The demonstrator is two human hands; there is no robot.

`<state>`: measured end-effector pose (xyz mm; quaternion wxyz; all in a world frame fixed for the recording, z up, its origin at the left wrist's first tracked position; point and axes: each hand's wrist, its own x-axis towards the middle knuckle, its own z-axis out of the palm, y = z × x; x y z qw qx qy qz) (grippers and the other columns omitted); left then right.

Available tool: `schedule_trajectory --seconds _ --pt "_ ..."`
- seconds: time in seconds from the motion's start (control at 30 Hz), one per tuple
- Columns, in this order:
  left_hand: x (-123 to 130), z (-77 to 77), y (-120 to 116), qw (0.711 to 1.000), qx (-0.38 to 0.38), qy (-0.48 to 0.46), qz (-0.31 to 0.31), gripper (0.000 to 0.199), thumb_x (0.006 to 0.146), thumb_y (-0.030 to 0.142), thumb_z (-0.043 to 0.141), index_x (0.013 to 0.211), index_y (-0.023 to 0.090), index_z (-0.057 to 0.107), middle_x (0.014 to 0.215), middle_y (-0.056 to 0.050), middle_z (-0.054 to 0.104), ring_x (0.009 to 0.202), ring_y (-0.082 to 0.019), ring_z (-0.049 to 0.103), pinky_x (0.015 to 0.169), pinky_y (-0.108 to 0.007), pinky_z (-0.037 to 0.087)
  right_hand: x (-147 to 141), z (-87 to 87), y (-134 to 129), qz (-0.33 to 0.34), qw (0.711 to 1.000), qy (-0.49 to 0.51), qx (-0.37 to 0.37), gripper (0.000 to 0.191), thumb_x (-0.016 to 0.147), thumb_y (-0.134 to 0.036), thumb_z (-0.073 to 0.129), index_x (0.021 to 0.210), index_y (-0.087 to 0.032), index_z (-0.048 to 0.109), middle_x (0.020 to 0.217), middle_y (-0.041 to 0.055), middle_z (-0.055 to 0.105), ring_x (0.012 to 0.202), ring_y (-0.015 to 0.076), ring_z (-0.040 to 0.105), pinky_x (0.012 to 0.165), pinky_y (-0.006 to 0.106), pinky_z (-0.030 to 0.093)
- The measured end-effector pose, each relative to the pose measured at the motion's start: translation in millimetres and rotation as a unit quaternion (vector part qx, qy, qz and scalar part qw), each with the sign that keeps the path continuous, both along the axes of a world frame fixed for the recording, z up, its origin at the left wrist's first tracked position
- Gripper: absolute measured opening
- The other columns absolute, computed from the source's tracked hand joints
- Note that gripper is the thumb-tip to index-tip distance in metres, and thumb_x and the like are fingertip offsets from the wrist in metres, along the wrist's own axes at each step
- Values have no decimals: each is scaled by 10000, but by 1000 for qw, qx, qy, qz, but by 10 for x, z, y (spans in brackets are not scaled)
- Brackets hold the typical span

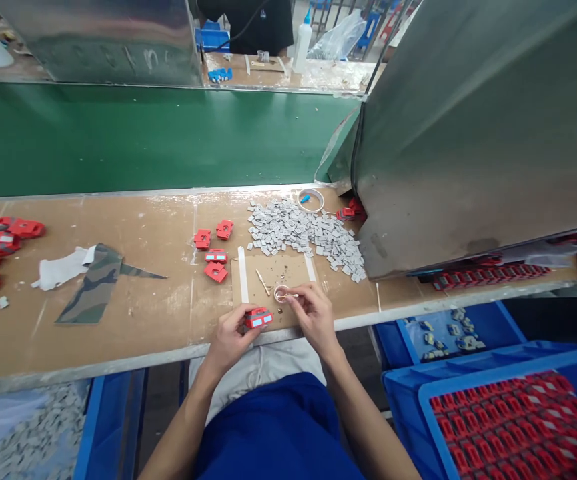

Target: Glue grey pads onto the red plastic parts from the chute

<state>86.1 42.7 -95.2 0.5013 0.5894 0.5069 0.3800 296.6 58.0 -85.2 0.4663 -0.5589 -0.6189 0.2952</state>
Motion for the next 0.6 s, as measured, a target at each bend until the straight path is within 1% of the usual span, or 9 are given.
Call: schedule_trajectory --seconds 0.07,0.1,0.13,0.2,0.23,0.27,0.33,0.43,0.6 --pt "-9 -27 -3 1000 -6 -8 -2 225 866 344 755 1023 187 716 974 -76 790 862 -216 752 769 -282 585 77 -37 32 14 1000 -19 -7 265 975 -368 645 1177 -211 713 967 58 648 687 158 579 592 285 493" --pt "-12 -41 -4 1000 -8 -11 -2 232 863 348 758 1024 185 718 973 -77 790 859 -215 752 766 -281 587 154 -47 74 1 999 -37 -1 296 983 -377 628 1215 -208 700 987 66 650 711 166 589 615 292 503" --pt "-15 -53 -3 1000 -10 -15 -1 240 859 353 762 1023 183 720 970 -77 791 853 -214 751 759 -279 588 253 -54 137 -26 998 -61 11 295 994 -379 604 1211 -204 700 988 71 652 738 176 599 647 304 513" --pt "-16 -73 2 1000 -12 -24 1 260 847 363 774 1022 178 725 968 -79 792 848 -212 749 756 -278 590 486 -61 324 -84 988 -124 34 257 1016 -350 542 1120 -200 724 964 78 661 784 200 614 717 333 523" --pt "-16 -81 6 999 -13 -29 3 270 841 366 780 1024 176 727 973 -81 792 854 -212 749 764 -278 592 601 -65 437 -95 982 -159 40 252 1020 -321 517 1080 -200 730 963 83 668 812 213 623 753 349 525" --pt "-16 -87 10 999 -14 -33 4 276 837 369 783 1026 175 728 978 -82 793 862 -214 751 773 -279 594 702 -71 554 -85 976 -195 42 252 1021 -286 497 1061 -200 731 973 89 675 844 225 632 786 361 525" --pt "-15 -98 15 999 -20 -41 2 281 838 373 782 1026 173 728 979 -83 793 867 -213 755 781 -279 596 839 -91 777 -25 963 -264 43 247 1014 -230 489 1067 -202 728 1011 100 684 918 245 643 838 375 520" --pt "-17 -110 11 998 -33 -59 0 289 833 378 786 1022 169 726 969 -81 792 852 -211 763 782 -279 604 880 -140 1020 56 941 -329 47 213 1003 -211 529 1056 -212 736 1027 101 681 970 258 642 861 371 511" --pt "-22 -102 7 993 -55 -104 7 306 808 362 809 1026 166 721 986 -83 793 897 -222 772 831 -297 617 818 -250 1157 100 920 -374 58 234 1025 -204 504 1001 -219 736 979 84 662 932 242 631 830 337 497"
